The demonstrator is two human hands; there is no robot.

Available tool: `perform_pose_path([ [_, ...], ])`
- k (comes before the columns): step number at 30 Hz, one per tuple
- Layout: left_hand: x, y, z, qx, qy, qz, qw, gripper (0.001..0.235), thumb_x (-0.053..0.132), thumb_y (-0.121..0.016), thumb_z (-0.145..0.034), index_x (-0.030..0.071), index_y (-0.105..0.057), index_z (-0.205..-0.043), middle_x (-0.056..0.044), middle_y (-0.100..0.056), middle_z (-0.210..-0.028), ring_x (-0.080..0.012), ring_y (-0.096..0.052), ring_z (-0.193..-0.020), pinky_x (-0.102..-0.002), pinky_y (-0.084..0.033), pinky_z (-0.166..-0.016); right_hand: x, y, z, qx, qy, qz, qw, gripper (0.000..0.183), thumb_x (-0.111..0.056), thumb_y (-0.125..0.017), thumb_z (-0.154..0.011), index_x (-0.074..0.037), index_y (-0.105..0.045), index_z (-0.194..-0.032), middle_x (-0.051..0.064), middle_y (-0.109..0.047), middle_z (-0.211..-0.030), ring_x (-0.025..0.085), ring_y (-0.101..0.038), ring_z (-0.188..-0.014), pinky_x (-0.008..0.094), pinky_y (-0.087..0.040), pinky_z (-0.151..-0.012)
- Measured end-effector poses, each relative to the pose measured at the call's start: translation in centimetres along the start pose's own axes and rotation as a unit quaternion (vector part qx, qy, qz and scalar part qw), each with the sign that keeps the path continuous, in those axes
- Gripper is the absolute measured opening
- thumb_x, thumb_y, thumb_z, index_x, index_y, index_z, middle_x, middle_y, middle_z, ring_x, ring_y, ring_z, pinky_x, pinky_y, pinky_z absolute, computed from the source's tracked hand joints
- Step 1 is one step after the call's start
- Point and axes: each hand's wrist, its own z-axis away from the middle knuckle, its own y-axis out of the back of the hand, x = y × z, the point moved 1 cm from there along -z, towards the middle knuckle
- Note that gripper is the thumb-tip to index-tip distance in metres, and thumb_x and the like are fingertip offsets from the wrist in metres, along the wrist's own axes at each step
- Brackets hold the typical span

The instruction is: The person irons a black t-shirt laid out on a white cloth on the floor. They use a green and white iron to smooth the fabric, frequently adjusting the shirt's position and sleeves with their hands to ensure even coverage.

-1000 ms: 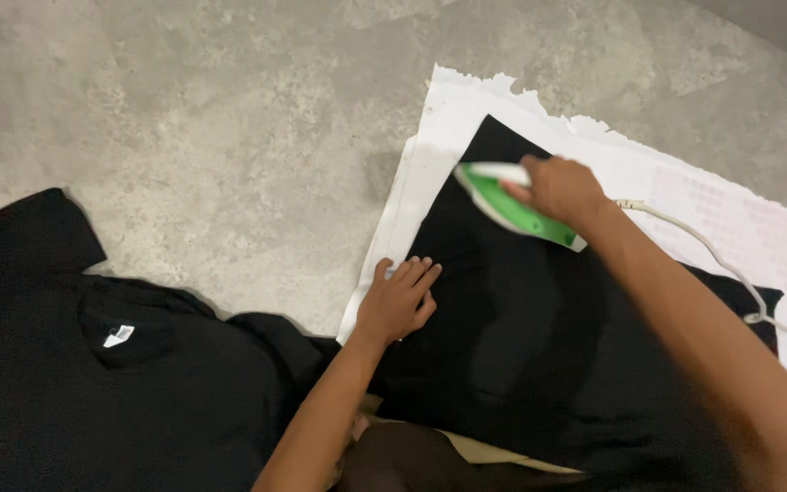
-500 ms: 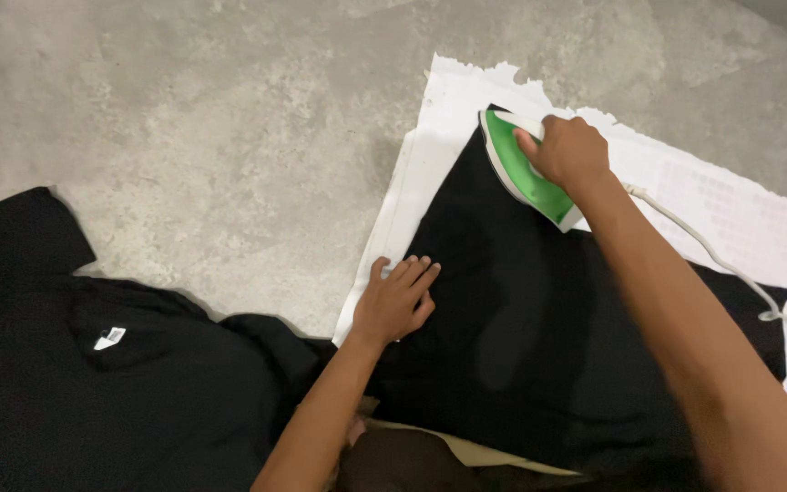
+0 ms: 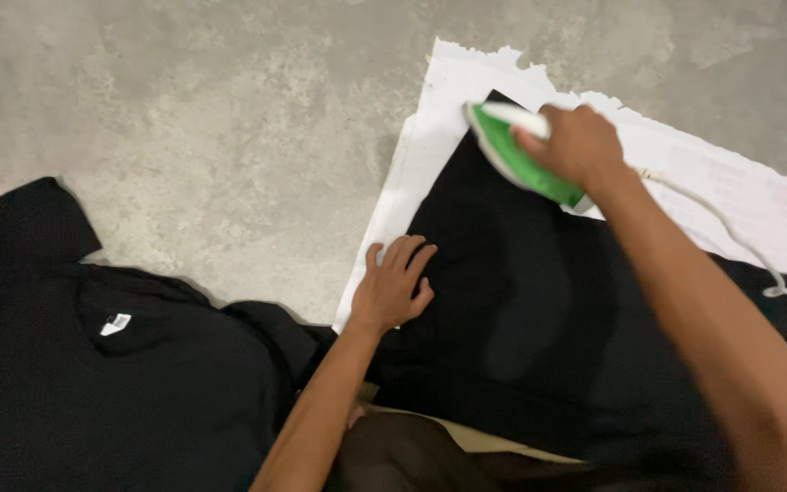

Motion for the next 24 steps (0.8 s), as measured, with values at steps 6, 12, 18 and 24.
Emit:
perform_pose_path([
  [6,-0.3,-0.6,0.4,0.004,-0.003,0.026,1.000,0.041,0.033,-0.051,-0.096,0.018,-0.063,-0.133,-0.005,-0.059,-0.132,-0.0226,-0.053,-0.134,-0.054,-0.031,-0.112,-6.5,2.2,9.5,-0.093,0.072,0.000,0.993,0.063,-0.063,-0.052,-0.097,-0.009,-0.074,-0.120,0.033,-0.076,-0.098,0.054,-0.075,-0.098,0.062,-0.059,-0.086],
  [12,-0.5,-1.6,0.7,0.099,-0.019,0.014,0.995,0.021,0.024,-0.056,-0.089,0.016,-0.064,-0.107,-0.003,-0.057,-0.106,-0.0244,-0.060,-0.126,-0.051,-0.038,-0.106,-6.7,-2.2,11.7,-0.104,0.129,0.058,0.984,0.061,-0.068,-0.053,-0.095,-0.018,-0.073,-0.124,0.025,-0.078,-0.093,0.046,-0.078,-0.089,0.056,-0.062,-0.080],
  [18,-0.1,-0.8,0.5,0.125,-0.020,0.028,0.992,0.018,0.022,-0.059,-0.086,0.016,-0.064,-0.102,-0.004,-0.057,-0.098,-0.0254,-0.063,-0.114,-0.052,-0.038,-0.106,-7.7,-3.1,10.4,-0.072,0.092,0.033,0.993,0.066,-0.068,-0.049,-0.100,-0.010,-0.072,-0.122,0.027,-0.075,-0.090,0.048,-0.077,-0.084,0.057,-0.061,-0.071],
  [24,-0.2,-1.8,0.8,0.118,0.005,0.014,0.993,0.015,0.024,-0.062,-0.084,0.015,-0.060,-0.096,-0.007,-0.061,-0.102,-0.0246,-0.064,-0.120,-0.050,-0.038,-0.108,-7.0,-4.3,10.0,-0.077,0.155,0.069,0.982,0.065,-0.073,-0.050,-0.095,-0.018,-0.075,-0.119,0.023,-0.077,-0.092,0.045,-0.078,-0.088,0.054,-0.062,-0.075],
])
